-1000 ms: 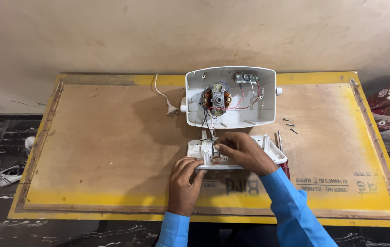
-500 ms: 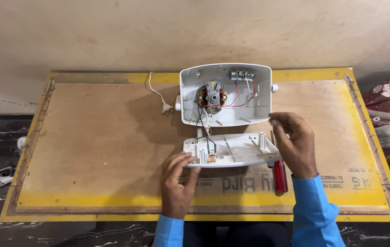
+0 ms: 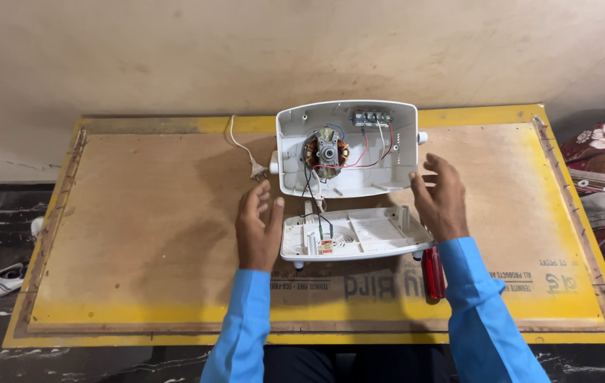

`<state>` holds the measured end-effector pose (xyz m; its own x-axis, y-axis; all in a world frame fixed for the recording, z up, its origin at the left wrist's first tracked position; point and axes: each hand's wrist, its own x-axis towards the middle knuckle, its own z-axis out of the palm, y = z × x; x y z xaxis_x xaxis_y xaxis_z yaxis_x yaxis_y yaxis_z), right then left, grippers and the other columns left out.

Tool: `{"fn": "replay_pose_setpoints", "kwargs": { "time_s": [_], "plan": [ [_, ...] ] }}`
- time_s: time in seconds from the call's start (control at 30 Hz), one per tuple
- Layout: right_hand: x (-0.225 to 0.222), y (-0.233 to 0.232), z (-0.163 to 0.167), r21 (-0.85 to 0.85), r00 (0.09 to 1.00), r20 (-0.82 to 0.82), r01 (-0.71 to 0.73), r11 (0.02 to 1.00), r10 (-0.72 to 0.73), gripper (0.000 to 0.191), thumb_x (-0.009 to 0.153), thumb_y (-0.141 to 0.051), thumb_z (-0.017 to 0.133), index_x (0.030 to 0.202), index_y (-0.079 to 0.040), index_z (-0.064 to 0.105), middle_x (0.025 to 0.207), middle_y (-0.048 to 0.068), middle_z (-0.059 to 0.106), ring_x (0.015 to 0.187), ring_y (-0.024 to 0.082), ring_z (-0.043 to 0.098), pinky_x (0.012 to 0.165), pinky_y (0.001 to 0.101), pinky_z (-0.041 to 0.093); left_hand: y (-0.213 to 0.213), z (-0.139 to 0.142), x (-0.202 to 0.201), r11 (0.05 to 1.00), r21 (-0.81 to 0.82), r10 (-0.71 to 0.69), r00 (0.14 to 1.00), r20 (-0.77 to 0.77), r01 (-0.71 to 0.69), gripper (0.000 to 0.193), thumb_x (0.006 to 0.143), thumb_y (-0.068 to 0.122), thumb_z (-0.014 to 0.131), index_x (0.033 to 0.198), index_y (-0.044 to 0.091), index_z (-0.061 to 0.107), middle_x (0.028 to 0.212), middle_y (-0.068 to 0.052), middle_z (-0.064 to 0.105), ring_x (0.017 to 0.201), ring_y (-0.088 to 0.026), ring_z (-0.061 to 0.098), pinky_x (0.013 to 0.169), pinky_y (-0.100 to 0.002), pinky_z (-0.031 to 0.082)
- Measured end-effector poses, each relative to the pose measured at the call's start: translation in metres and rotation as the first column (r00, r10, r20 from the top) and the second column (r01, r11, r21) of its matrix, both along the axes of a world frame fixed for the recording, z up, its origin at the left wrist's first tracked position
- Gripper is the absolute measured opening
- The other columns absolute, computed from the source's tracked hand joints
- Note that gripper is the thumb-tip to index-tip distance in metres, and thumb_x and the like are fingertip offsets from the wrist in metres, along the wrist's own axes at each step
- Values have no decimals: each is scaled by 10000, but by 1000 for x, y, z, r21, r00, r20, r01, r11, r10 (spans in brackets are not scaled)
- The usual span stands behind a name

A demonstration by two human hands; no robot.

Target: The person flips a small white electric appliance upside down on a table and uses a screwdriver to remove screws from its base. They separate the housing halves to expose the motor and wiring, then handle internal wires and components while the appliance remains open on the table.

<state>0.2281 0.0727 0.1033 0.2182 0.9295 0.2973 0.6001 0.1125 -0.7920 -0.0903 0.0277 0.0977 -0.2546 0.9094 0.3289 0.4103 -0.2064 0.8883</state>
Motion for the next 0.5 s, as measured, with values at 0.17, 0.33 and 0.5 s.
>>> {"fn": "replay_pose_setpoints", "kwargs": {
  "time_s": [0.17, 0.33, 0.5],
  "plan": [
    [-2, 8, -14, -149, 998, -10, -55, 987, 54, 329, 983, -107, 639, 1262, 66, 642, 1035, 208, 741, 893, 258, 759, 759, 374, 613, 37, -21, 3, 998, -55, -17, 1000, -8, 16, 550, 919, 167, 730, 1399, -15, 535, 1302, -186, 644, 1161, -285, 656, 935, -403, 547],
    [3, 11, -14, -267, 996, -70, -72, 961, 55, 288, 989, -128, 624, 1190, 73, 670, 900, 167, 764, 824, 213, 769, 742, 350, 606, 52, -30, 10, 994, -110, -3, 998, 56, 9, 603, 859, 98, 735, 1402, -10, 496, 1191, -162, 707, 1047, -250, 731, 879, -374, 598],
    [6, 12, -11, -310, 997, -67, -68, 948, 50, 282, 987, -125, 621, 1174, 78, 677, 901, 176, 767, 827, 205, 771, 753, 339, 614, 55, -35, 11, 992, -124, 39, 995, 88, -28, 577, 853, 42, 690, 1398, -7, 506, 1144, -162, 712, 988, -232, 749, 827, -344, 620]
  ]
}}
